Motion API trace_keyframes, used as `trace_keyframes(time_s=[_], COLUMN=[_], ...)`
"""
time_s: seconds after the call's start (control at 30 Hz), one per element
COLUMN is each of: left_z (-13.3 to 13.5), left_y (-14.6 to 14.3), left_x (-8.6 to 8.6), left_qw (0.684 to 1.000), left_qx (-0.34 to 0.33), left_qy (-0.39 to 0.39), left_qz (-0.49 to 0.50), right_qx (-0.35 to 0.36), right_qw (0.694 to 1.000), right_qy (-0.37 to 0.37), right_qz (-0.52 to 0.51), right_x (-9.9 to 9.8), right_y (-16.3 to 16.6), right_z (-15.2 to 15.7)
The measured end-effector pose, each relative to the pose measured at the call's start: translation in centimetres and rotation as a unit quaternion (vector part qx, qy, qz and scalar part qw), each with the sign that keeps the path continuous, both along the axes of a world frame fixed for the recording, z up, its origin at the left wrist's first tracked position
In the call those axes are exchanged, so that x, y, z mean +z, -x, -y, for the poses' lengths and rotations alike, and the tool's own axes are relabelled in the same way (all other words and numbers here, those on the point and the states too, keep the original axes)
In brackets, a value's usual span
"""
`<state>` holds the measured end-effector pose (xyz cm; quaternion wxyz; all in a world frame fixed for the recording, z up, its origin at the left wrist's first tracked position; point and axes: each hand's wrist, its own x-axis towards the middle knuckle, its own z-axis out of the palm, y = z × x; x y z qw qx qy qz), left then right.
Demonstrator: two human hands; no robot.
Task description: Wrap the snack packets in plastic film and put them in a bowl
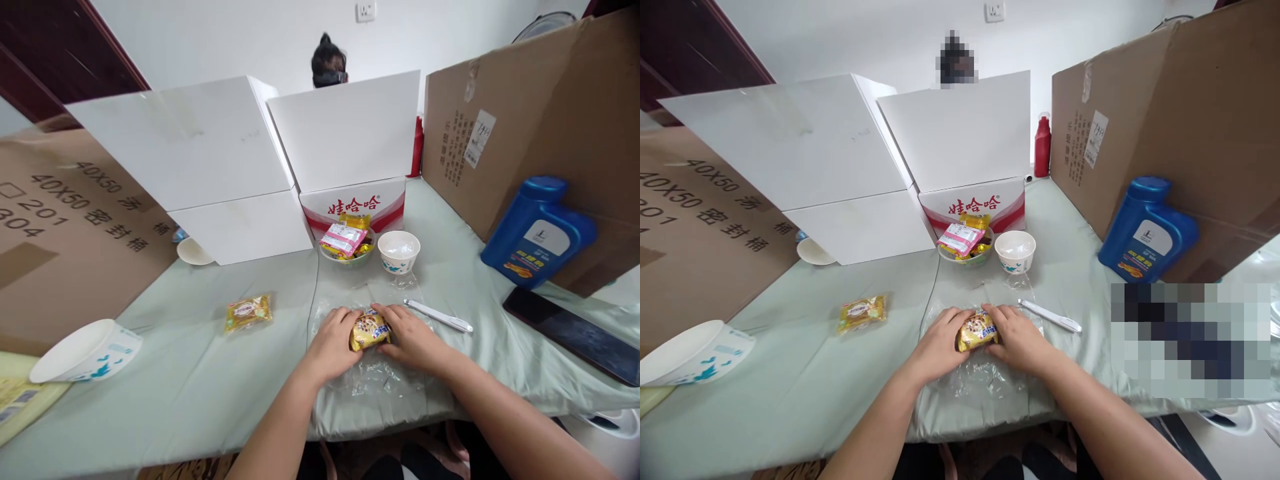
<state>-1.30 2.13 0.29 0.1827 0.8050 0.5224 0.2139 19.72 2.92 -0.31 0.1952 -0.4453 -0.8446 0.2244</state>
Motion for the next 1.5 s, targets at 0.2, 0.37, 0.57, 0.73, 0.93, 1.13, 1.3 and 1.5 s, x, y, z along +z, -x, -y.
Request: trace_keyframes(time_s=[0.2, 0.37, 0.57, 0.73, 0.93, 1.13, 1.3, 1.5], left_z=[0.1, -4.6, -15.5, -20.6, -20.6, -10.2, 2.7, 8.7], left_y=[2.5, 4.8, 3.8, 1.7, 1.7, 0.9, 0.5, 5.2], left_x=[2.5, 6.5, 10.6, 9.3, 9.5, 9.9, 5.1, -0.1], left_qw=[0.966, 0.945, 0.98, 0.976, 0.977, 0.958, 0.98, 0.993], left_qx=[0.032, 0.105, 0.141, 0.174, 0.169, 0.111, -0.182, -0.064], left_qy=[0.109, 0.069, -0.121, -0.126, -0.127, -0.248, -0.078, 0.028], left_qz=[0.232, 0.302, 0.073, 0.028, 0.025, 0.094, 0.008, -0.092], right_qx=[0.006, 0.015, 0.025, 0.031, 0.036, 0.04, 0.047, -0.03], right_qw=[0.999, 0.999, 0.999, 0.999, 0.999, 0.999, 0.998, 0.994], right_qy=[0.031, 0.023, 0.009, -0.004, -0.007, -0.017, -0.031, -0.061], right_qz=[0.004, 0.034, 0.032, 0.032, 0.03, 0.023, 0.031, 0.09], right_x=[0.4, 0.7, 0.3, 0.0, 0.0, 0.1, 0.2, -0.3], right_y=[-0.6, -0.3, -0.2, -0.3, -0.4, -0.2, 0.0, -0.4], right_z=[-0.3, -0.2, 0.1, 0.0, -0.1, 0.1, 0.5, 0.0])
